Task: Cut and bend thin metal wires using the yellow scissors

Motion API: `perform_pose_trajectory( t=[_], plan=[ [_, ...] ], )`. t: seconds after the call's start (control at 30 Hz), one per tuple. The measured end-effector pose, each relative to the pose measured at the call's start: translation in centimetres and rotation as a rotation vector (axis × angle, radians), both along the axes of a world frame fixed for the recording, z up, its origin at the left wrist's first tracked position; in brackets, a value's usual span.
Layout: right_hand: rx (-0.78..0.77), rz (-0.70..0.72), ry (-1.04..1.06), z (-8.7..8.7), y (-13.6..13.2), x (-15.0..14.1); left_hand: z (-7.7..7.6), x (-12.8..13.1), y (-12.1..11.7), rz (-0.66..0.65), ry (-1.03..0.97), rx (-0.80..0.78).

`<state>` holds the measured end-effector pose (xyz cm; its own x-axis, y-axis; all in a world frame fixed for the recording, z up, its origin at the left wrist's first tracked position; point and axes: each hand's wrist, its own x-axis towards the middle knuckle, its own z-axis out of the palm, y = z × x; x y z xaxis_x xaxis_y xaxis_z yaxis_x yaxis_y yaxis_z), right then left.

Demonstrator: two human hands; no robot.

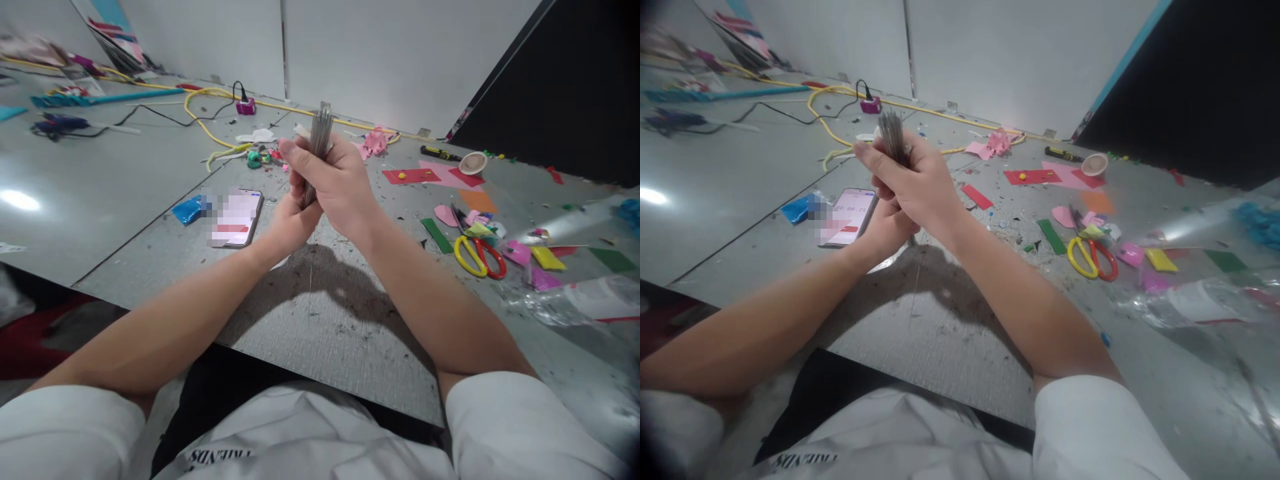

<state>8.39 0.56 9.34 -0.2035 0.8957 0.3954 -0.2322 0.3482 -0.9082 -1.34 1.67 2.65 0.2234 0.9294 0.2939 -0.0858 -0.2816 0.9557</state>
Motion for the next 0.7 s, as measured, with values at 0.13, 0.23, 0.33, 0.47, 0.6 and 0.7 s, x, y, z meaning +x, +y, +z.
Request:
perform_pose_trajectory(
  t=[0.13, 0.23, 0.33, 0.47, 0.6, 0.7],
  plan=[
    [0.07, 0.044, 0.0, 0.7, -0.5, 0.4, -0.1, 0.0, -0.3, -0.021, -0.01, 0.012],
    [0.047, 0.044, -0.009, 1.1, -0.3, 1.0, -0.2, -0.3, -0.4, -0.1, 0.003, -0.065],
    [0.034, 0.072, 0.015, 1.3, -0.1, 1.6, 0.0, -0.5, -0.4, -0.15, 0.003, -0.105],
    [0.032, 0.084, 0.035, 1.5, 0.0, 2.0, 0.7, -0.8, -0.6, -0.258, -0.063, -0.175],
    [0.017, 0.061, 0.092, 1.5, 0.2, 2.2, 1.2, -0.9, -0.8, -0.334, -0.072, -0.2],
    [0.008, 0.038, 0.109, 1.7, 0.2, 2.4, 1.2, -1.0, -0.9, -0.351, -0.059, -0.205]
  ],
)
